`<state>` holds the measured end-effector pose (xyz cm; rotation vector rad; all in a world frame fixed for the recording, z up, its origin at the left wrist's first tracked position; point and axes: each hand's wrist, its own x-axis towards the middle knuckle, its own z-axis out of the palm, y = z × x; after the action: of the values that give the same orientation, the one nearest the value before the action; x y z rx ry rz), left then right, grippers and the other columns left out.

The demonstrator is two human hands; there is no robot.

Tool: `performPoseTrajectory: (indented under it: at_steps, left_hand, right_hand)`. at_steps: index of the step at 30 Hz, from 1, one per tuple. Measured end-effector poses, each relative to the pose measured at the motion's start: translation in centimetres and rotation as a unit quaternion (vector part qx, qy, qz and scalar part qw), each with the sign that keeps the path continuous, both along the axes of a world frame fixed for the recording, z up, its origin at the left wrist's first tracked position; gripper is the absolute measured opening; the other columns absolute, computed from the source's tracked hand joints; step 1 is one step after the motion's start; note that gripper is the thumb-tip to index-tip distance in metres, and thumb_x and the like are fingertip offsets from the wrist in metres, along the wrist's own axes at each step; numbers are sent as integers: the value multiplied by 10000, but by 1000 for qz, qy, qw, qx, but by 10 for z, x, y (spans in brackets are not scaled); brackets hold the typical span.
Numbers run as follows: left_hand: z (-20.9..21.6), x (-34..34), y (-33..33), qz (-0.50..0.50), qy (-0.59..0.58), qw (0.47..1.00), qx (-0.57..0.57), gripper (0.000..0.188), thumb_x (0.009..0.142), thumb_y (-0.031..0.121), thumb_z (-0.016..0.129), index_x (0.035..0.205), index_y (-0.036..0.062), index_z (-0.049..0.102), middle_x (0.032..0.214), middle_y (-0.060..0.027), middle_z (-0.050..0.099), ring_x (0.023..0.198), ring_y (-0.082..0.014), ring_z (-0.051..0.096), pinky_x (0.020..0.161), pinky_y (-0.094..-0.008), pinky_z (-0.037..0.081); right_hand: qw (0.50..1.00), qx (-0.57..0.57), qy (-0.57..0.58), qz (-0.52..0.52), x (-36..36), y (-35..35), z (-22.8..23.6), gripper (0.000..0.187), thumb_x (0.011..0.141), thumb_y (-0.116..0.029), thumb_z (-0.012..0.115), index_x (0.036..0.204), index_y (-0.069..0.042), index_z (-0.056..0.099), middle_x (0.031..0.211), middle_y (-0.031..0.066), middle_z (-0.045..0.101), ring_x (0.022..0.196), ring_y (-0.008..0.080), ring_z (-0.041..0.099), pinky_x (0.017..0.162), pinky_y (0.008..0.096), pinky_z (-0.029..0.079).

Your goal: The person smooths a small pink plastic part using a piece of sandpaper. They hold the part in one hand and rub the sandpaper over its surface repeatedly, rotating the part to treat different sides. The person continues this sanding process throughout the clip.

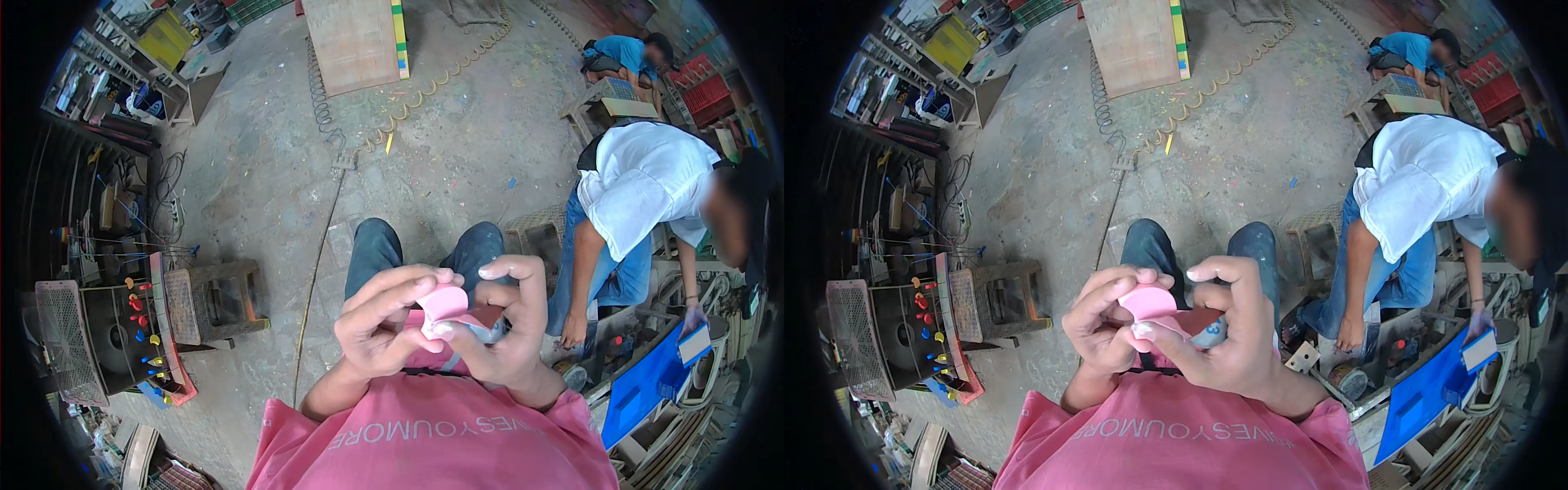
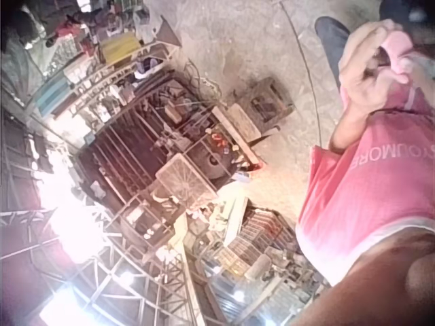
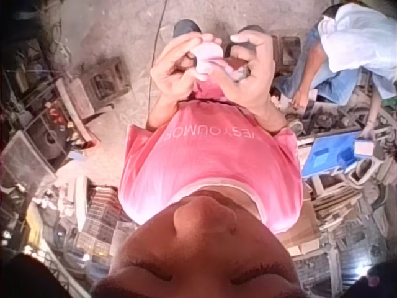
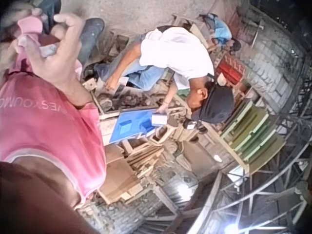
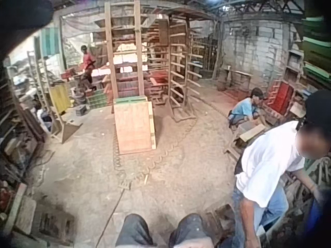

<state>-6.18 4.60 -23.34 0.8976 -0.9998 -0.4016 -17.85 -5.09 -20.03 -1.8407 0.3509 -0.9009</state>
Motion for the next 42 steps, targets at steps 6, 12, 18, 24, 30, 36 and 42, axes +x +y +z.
performPoseTrajectory:
  at_steps: [6, 12, 18, 24, 30, 36, 42]
  left_hand:
    - [-4, 4, 0, -36, 0, 999, 32, 537, 744, 142, 747, 1188, -76, 540, 1101, -250, 574, 997, -306, 618, 759, -335, 539]
    - [-5, 5, -5, -51, 39, 997, 39, 576, 730, 174, 761, 1204, -66, 537, 1138, -230, 566, 995, -266, 613, 702, -264, 521]
    - [-12, 6, -4, -71, 71, 993, 54, 645, 699, 236, 778, 1207, -70, 527, 1166, -230, 544, 980, -247, 610, 741, -287, 517]
    - [-24, 0, -11, -42, 136, 990, 0, 615, 663, 304, 806, 1131, 8, 538, 1056, -178, 567, 903, -300, 622, 753, -398, 539]
    - [-23, 3, -16, -81, 154, 982, -77, 585, 603, 131, 828, 1097, -33, 561, 1108, -198, 547, 1028, -279, 589, 852, -372, 520]
    - [-23, 6, -11, -62, 119, 989, -60, 598, 594, 125, 837, 1102, -28, 563, 1119, -206, 547, 1015, -280, 596, 844, -360, 513]
    - [-17, 3, -10, -31, 127, 990, -43, 603, 596, 118, 841, 1104, -38, 557, 1125, -212, 542, 1023, -282, 590, 856, -358, 504]
  right_hand:
    - [998, 9, 33, -60, 1, -15, 6, 533, 705, -89, 771, 1068, -6, 389, 524, -22, 421, 461, 13, 359, 425, 197, 235]
    - [999, 18, 35, -13, -6, -10, 1, 517, 701, -83, 768, 1060, -13, 402, 500, -9, 415, 457, 24, 367, 426, 215, 248]
    - [999, 5, 28, -25, 4, -19, 5, 534, 704, -101, 777, 1072, -13, 401, 495, -6, 417, 449, 23, 351, 418, 211, 224]
    - [993, 83, 46, -76, -4, -22, -2, 505, 733, -89, 757, 1068, -10, 387, 509, -34, 398, 460, 6, 343, 428, 193, 213]
    - [996, 57, 71, 13, -9, -10, 7, 527, 710, -139, 787, 1059, -16, 412, 490, -17, 407, 463, 18, 361, 426, 211, 244]
    - [996, 70, 63, -11, -7, -14, 7, 513, 702, -127, 783, 1053, -21, 424, 484, -12, 421, 440, 22, 359, 417, 199, 232]
    - [990, 108, 81, -51, -2, -16, -2, 526, 706, -136, 783, 1064, -5, 421, 478, -10, 417, 451, 14, 377, 426, 194, 227]
